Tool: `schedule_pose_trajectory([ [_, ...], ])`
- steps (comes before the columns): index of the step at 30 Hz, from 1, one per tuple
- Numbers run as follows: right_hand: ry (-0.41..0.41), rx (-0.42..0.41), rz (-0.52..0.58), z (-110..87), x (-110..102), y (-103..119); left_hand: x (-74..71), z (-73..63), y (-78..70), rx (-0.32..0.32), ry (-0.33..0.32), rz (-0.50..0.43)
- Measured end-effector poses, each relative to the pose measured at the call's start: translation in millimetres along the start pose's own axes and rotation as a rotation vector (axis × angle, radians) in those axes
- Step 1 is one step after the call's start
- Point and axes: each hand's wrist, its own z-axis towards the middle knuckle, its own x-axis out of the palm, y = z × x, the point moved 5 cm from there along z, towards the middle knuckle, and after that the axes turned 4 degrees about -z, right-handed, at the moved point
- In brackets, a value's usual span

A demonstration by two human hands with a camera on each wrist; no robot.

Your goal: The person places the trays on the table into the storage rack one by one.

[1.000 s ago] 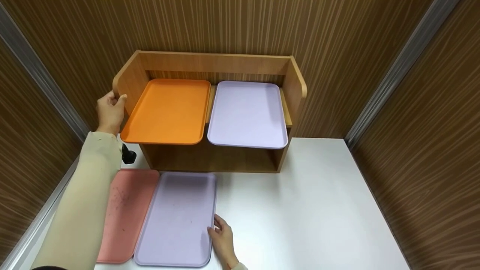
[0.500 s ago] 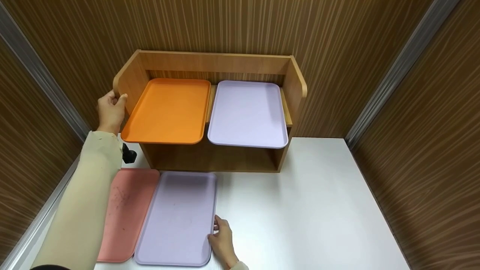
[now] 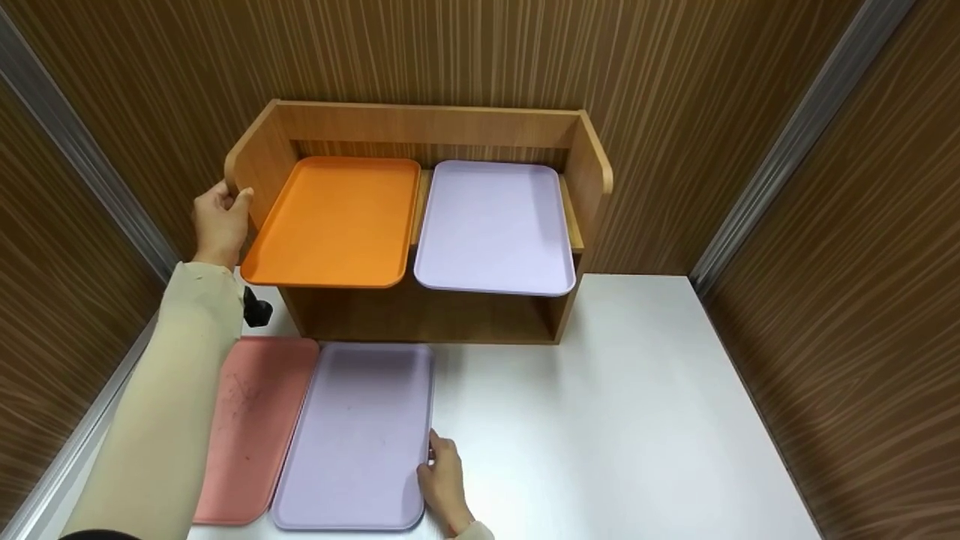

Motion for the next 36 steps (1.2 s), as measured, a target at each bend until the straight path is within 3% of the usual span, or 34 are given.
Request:
schedule_pose_trajectory([
  [5, 0.047, 0.008, -0.004, -1.2, -6.4, 5.6, -0.6, 0.4, -0.8, 0.008, -0.008, -0.007],
  [9, 0.133, 0.024, 0.093, 2.1, -7.5, 3.8, -1.9, 1.0, -0.2, 0.008, -0.016, -0.004],
  [13, 0.158, 0.028, 0.19, 6.1, -4.6, -3.8, -1.9, 1.5, 0.7, 0.004, -0.012, -0.012],
  [16, 0.13, 0.032, 0.236, 6.7, -7.3, -3.4, -1.6, 1.9, 1.3, 0.001, -0.012, -0.025],
  [25, 0.06, 0.15, 0.373, 4.9, -11.3, -6.3, 0.2, -0.1, 1.4, -0.027, 0.014, -0.029],
  [30, -0.002, 0.15, 0.391, 2.4, -12.0, -5.1, 0.4, -0.4, 1.1, -0.033, 0.018, -0.024],
  [36, -0.126, 0.129, 0.406, 1.5, -13.0, -1.4, 0.9, 0.7, -0.8, 0.011, 0.0, -0.025],
])
